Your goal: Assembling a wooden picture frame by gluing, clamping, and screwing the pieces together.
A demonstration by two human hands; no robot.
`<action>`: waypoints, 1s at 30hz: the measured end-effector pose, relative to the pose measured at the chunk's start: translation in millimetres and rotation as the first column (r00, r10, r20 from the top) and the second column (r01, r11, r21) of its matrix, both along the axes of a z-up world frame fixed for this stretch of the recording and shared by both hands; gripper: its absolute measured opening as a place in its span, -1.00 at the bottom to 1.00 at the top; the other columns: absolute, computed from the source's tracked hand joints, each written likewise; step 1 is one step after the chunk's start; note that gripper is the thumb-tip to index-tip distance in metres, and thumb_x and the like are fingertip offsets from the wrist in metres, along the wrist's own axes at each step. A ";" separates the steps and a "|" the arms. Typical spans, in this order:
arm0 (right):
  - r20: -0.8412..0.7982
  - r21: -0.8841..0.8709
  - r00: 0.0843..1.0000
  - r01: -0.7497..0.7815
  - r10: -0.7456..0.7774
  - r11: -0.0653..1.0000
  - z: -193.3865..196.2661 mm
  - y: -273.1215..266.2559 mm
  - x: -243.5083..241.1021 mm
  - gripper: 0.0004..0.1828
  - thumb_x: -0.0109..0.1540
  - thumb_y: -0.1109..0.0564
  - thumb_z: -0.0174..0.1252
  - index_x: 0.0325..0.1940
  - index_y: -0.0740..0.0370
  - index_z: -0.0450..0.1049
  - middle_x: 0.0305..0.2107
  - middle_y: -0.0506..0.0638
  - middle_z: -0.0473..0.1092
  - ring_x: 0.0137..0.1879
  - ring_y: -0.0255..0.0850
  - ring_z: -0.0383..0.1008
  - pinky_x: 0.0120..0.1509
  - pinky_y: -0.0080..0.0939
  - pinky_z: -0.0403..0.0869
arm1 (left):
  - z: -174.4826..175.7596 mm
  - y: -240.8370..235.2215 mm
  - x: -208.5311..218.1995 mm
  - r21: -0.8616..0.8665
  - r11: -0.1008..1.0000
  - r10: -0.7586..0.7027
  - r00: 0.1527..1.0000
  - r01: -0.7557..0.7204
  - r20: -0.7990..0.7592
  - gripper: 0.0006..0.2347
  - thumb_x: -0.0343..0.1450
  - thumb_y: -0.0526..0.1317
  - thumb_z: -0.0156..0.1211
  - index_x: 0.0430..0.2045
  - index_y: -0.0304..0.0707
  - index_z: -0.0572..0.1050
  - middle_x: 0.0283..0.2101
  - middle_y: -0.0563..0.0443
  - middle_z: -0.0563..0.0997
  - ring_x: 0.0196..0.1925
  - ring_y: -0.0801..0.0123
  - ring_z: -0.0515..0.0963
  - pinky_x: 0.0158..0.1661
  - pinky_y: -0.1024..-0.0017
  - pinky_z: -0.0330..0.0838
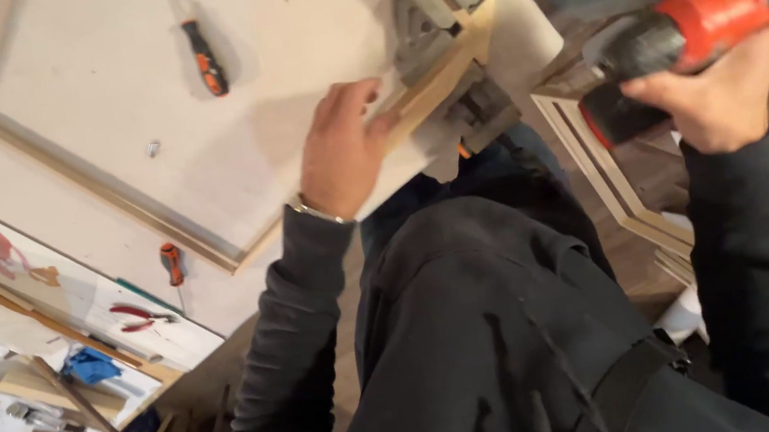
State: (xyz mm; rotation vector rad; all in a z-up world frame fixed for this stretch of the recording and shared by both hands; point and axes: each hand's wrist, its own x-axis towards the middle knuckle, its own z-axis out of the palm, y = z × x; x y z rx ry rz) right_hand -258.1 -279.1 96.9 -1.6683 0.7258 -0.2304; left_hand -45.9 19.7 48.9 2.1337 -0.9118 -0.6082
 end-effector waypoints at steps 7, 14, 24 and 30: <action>-0.152 -0.081 0.974 -0.179 0.165 0.980 -81.3 -67.5 -0.4 -0.67 0.20 0.25 0.48 -0.02 0.34 0.52 -0.15 -0.01 0.52 -0.01 -0.25 0.54 0.27 -0.26 0.49 | -31.1 -10.6 10.9 0.139 0.988 -0.018 0.942 0.068 -0.335 -0.86 0.50 -0.32 0.21 -0.11 -0.35 0.52 -0.15 -0.16 0.61 -0.15 0.04 0.62 -0.12 0.26 0.51; -0.107 0.057 0.914 -0.388 0.392 0.920 -18.4 -61.0 73.1 -0.68 0.27 0.22 0.35 0.04 0.35 0.44 -0.18 0.02 0.49 -0.08 -0.22 0.52 0.14 -0.21 0.49 | -16.5 11.6 83.8 0.141 0.897 0.365 0.882 -0.418 0.297 -0.69 0.44 -0.41 0.38 0.00 -0.41 0.41 -0.11 -0.21 0.48 -0.11 0.04 0.55 -0.13 0.27 0.47; 0.363 0.701 0.912 -0.403 0.192 0.588 -54.7 134.7 202.4 -0.76 0.51 0.05 0.09 0.12 0.27 0.32 -0.24 -0.12 0.35 -0.15 -0.33 0.44 -0.03 -0.23 0.53 | -12.7 107.2 114.5 -0.096 0.767 0.640 0.768 -0.635 0.035 -0.79 0.58 -0.48 0.25 0.07 -0.37 0.45 -0.07 -0.04 0.58 -0.22 0.32 0.66 -0.10 0.36 0.56; 0.200 0.708 0.976 -0.203 0.084 0.676 -155.6 234.0 273.5 -0.69 0.42 -0.04 0.13 -0.14 0.28 0.40 -0.41 -0.07 0.43 -0.27 -0.29 0.51 -0.17 -0.23 0.49 | 52.6 107.0 43.4 -0.153 0.671 0.654 0.676 -0.726 -0.341 -0.86 0.55 -0.54 0.26 -0.11 -0.43 0.45 -0.13 -0.09 0.62 -0.16 0.44 0.64 -0.14 0.44 0.66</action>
